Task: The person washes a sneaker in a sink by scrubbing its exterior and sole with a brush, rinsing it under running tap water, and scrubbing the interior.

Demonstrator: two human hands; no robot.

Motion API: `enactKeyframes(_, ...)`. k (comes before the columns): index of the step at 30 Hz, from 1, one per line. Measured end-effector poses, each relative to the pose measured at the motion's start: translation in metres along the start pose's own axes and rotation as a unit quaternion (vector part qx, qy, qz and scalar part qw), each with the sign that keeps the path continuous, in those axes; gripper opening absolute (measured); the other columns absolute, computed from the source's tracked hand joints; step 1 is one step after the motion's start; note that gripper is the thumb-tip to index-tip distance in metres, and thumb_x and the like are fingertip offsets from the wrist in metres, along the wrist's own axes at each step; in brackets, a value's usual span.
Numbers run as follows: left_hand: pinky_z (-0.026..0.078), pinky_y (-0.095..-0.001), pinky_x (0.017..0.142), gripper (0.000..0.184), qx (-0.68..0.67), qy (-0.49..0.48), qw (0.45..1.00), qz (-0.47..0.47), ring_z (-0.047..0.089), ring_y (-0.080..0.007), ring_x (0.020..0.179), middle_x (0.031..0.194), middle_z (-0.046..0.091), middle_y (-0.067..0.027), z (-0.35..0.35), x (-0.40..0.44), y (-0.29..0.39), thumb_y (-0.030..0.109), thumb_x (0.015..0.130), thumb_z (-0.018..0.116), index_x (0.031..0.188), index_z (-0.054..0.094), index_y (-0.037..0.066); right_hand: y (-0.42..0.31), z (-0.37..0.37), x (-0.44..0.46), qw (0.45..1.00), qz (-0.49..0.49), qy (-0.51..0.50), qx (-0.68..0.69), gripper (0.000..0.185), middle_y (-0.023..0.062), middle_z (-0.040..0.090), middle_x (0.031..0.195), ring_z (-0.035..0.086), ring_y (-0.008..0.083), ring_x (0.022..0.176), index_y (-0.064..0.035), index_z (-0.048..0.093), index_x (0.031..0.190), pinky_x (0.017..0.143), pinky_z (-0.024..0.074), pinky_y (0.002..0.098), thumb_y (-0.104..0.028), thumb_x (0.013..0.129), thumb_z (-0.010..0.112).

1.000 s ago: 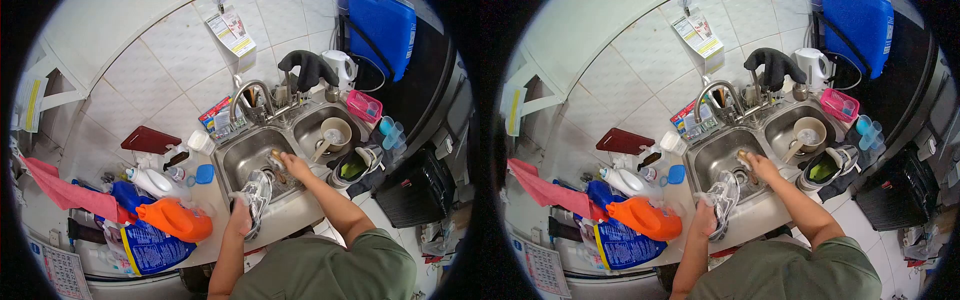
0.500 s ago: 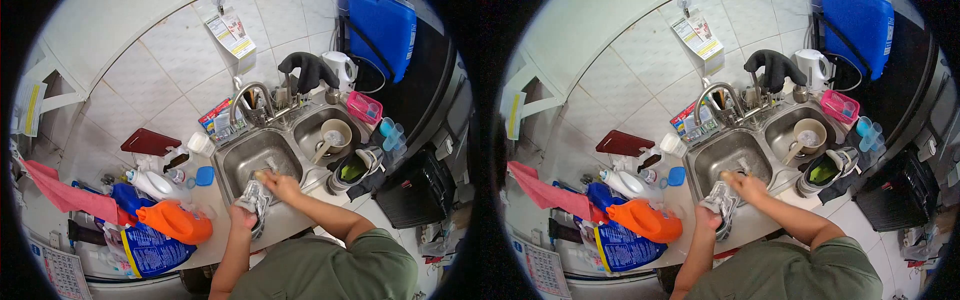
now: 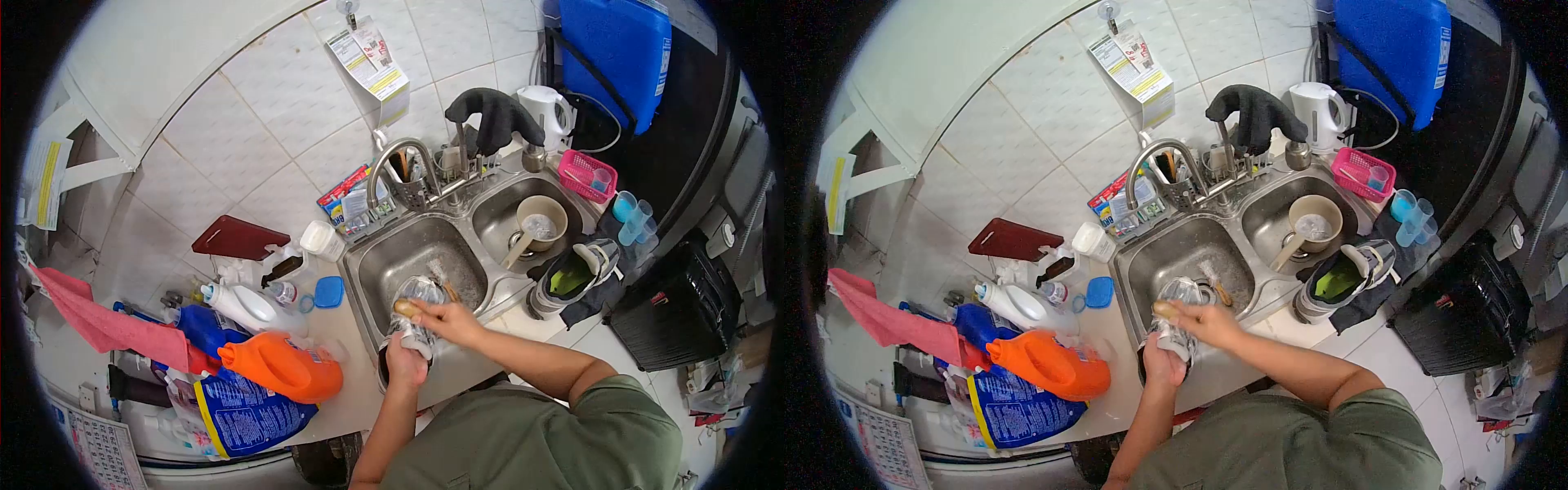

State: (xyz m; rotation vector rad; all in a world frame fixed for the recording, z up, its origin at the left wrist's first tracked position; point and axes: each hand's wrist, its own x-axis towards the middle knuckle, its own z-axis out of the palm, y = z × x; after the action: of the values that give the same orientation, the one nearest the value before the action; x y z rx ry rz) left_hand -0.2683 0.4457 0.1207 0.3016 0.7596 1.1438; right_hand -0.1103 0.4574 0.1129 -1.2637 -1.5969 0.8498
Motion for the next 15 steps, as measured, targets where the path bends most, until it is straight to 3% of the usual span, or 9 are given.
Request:
enactKeyframes(3, 0.05, -0.0326, 0.079, 0.028, 0.024, 0.04, 0.999, 0.009, 0.064, -0.0205, 0.093, 0.103, 0.065, -0.0086, 0.015, -0.013, -0.006, 0.021, 0.095, 0.045, 0.109, 0.059, 0.002, -0.024, -0.043, 0.029, 0.975, 0.153, 0.059, -0.151, 0.043, 0.0179, 0.071, 0.091, 0.072, 0.0258, 0.083, -0.0242, 0.068, 0.125, 0.077, 0.0543, 0.0349, -0.049, 0.09, 0.065)
enactKeyframes(4, 0.05, -0.0327, 0.078, 0.025, 0.027, 0.057, 0.998, 0.021, 0.063, -0.0201, 0.091, 0.1, 0.065, -0.008, 0.011, -0.008, -0.012, 0.02, 0.095, 0.046, 0.106, 0.059, 0.003, -0.031, -0.039, 0.03, 0.962, 0.231, 0.031, -0.144, 0.044, 0.0136, 0.073, 0.104, 0.07, 0.0185, 0.094, -0.0187, 0.067, 0.124, 0.088, 0.0498, 0.0298, -0.047, 0.091, 0.066)
enactKeyframes(7, 0.048, -0.0328, 0.077, 0.019, 0.042, 0.042, 0.997, 0.039, 0.061, -0.019, 0.085, 0.091, 0.062, -0.006, 0.005, -0.002, -0.016, 0.02, 0.095, 0.05, 0.097, 0.059, 0.003, 0.001, -0.002, 0.001, 0.999, -0.008, 0.004, 0.038, 0.044, 0.0129, 0.073, 0.086, 0.072, 0.0253, 0.08, -0.0194, 0.068, 0.124, 0.077, 0.054, 0.0331, -0.048, 0.091, 0.064)
enactKeyframes(8, 0.048, -0.033, 0.077, 0.021, 0.067, 0.03, 0.997, 0.038, 0.061, -0.019, 0.085, 0.091, 0.062, -0.006, -0.007, 0.001, -0.019, 0.022, 0.096, 0.05, 0.098, 0.059, 0.003, 0.054, 0.01, 0.012, 0.999, -0.024, 0.024, -0.01, 0.046, 0.0131, 0.071, 0.077, 0.07, 0.0298, 0.072, -0.0203, 0.066, 0.127, 0.072, 0.0544, 0.0367, -0.049, 0.091, 0.062)
enactKeyframes(11, 0.049, -0.034, 0.081, 0.028, 0.138, -0.018, 0.99, 0.029, 0.062, -0.0207, 0.09, 0.096, 0.063, -0.0073, -0.052, 0.002, -0.035, 0.028, 0.096, 0.053, 0.103, 0.06, 0.001, -0.018, -0.056, 0.027, 0.974, 0.181, 0.04, -0.128, 0.046, 0.0174, 0.071, 0.094, 0.068, 0.0373, 0.089, -0.0247, 0.066, 0.127, 0.08, 0.0528, 0.0438, -0.052, 0.09, 0.061)
enactKeyframes(13, 0.048, -0.036, 0.088, 0.033, 0.045, -0.037, 0.998, 0.019, 0.062, -0.0232, 0.096, 0.104, 0.064, -0.0093, -0.04, -0.006, -0.033, 0.028, 0.095, 0.055, 0.11, 0.058, -0.001, -0.007, -0.053, 0.025, 0.976, 0.165, 0.047, -0.132, 0.045, 0.0201, 0.07, 0.092, 0.068, 0.0381, 0.09, -0.025, 0.065, 0.127, 0.08, 0.0525, 0.0452, -0.05, 0.09, 0.062)
enactKeyframes(15, 0.047, -0.0392, 0.099, 0.04, -0.185, -0.03, 0.982, 0.009, 0.062, -0.0265, 0.105, 0.115, 0.064, -0.0119, 0.021, -0.039, -0.01, 0.025, 0.092, 0.055, 0.12, 0.055, -0.003, -0.009, -0.049, 0.019, 0.979, 0.134, 0.037, -0.149, 0.045, 0.0211, 0.07, 0.092, 0.068, 0.0373, 0.09, -0.0233, 0.065, 0.128, 0.08, 0.0526, 0.0447, -0.049, 0.091, 0.061)
